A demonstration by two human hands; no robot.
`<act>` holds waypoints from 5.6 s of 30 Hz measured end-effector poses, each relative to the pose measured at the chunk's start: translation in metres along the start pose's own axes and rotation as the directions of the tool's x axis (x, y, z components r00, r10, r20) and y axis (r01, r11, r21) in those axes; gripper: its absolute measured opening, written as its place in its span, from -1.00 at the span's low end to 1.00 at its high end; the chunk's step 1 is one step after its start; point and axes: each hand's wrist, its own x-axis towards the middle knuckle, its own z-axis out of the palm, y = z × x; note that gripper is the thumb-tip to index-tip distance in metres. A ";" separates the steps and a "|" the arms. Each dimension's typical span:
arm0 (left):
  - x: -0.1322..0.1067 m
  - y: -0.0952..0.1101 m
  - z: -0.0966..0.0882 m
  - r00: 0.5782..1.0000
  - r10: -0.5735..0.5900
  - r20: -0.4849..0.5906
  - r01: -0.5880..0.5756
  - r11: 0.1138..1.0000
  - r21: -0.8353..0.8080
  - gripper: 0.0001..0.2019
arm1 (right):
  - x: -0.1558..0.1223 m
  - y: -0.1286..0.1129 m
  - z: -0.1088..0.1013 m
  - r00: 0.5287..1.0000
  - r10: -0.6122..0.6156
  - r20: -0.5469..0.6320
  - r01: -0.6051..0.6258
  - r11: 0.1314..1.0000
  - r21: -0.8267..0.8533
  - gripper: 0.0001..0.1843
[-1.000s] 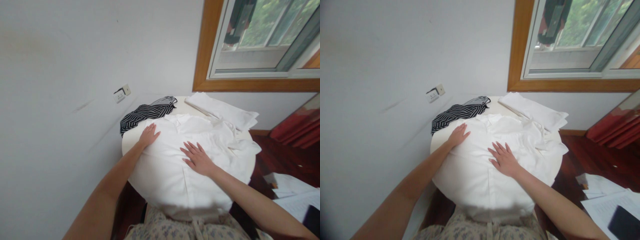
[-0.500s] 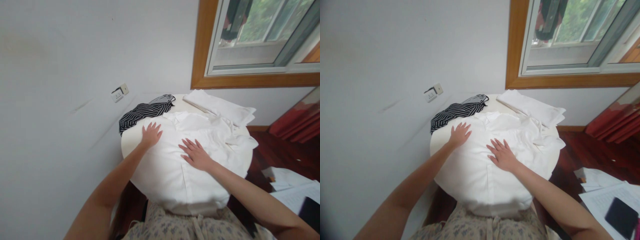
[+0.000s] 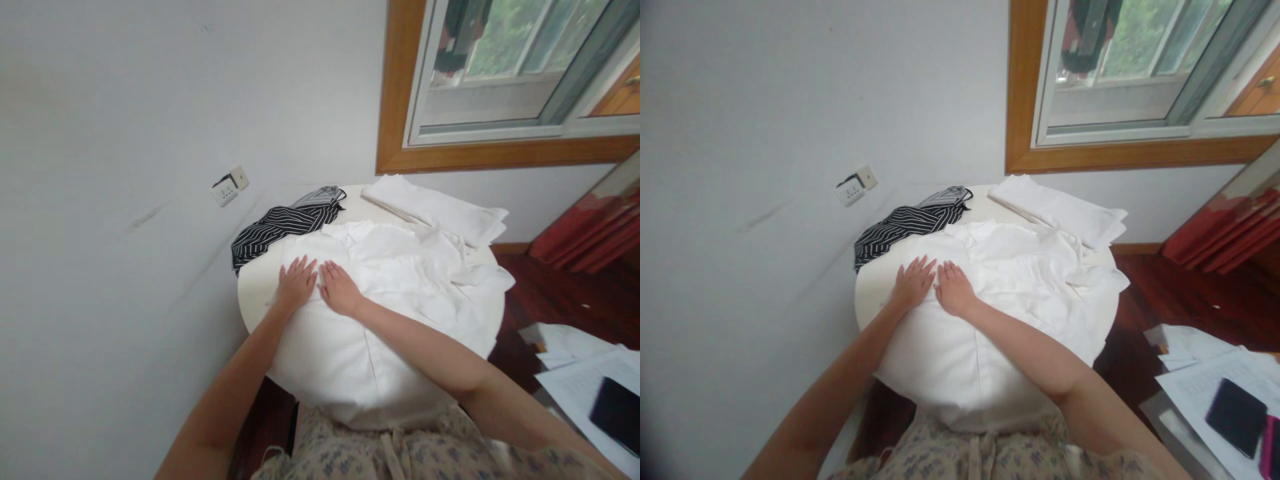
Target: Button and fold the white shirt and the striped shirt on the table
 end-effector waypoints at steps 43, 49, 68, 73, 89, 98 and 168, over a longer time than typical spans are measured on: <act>-0.005 -0.001 0.002 0.988 0.062 -0.142 -0.063 0.998 -0.004 -0.58 | -0.171 0.092 -0.041 0.937 0.257 -0.235 -0.318 0.908 -0.273 -0.47; -0.005 0.000 0.000 0.990 0.060 -0.130 -0.062 0.998 -0.008 -0.58 | -0.184 0.091 -0.046 0.937 0.265 -0.227 -0.322 0.906 -0.274 -0.51; -0.008 0.005 -0.002 0.989 0.025 -0.144 -0.027 1.000 -0.008 -0.59 | -0.202 0.105 -0.057 0.939 0.261 -0.224 -0.307 0.929 -0.207 -0.54; -0.009 0.007 -0.003 0.973 0.052 -0.223 -0.060 0.998 -0.029 -0.63 | -0.163 0.096 -0.066 0.956 0.188 -0.226 -0.222 0.966 -0.133 -0.53; -0.005 -0.004 0.004 0.955 0.150 -0.257 -0.190 0.972 -0.139 -0.62 | -0.028 0.016 -0.003 0.999 -0.047 0.022 0.048 0.997 -0.067 -0.26; 0.001 -0.014 0.005 0.964 0.076 -0.256 -0.122 0.978 -0.169 -0.62 | -0.108 0.065 -0.035 1.000 0.025 -0.006 -0.026 0.987 -0.158 -0.39; 0.001 -0.016 0.009 0.972 0.094 -0.216 -0.127 0.981 -0.145 -0.60 | -0.169 0.075 -0.052 0.999 0.034 -0.005 -0.034 0.994 -0.108 -0.48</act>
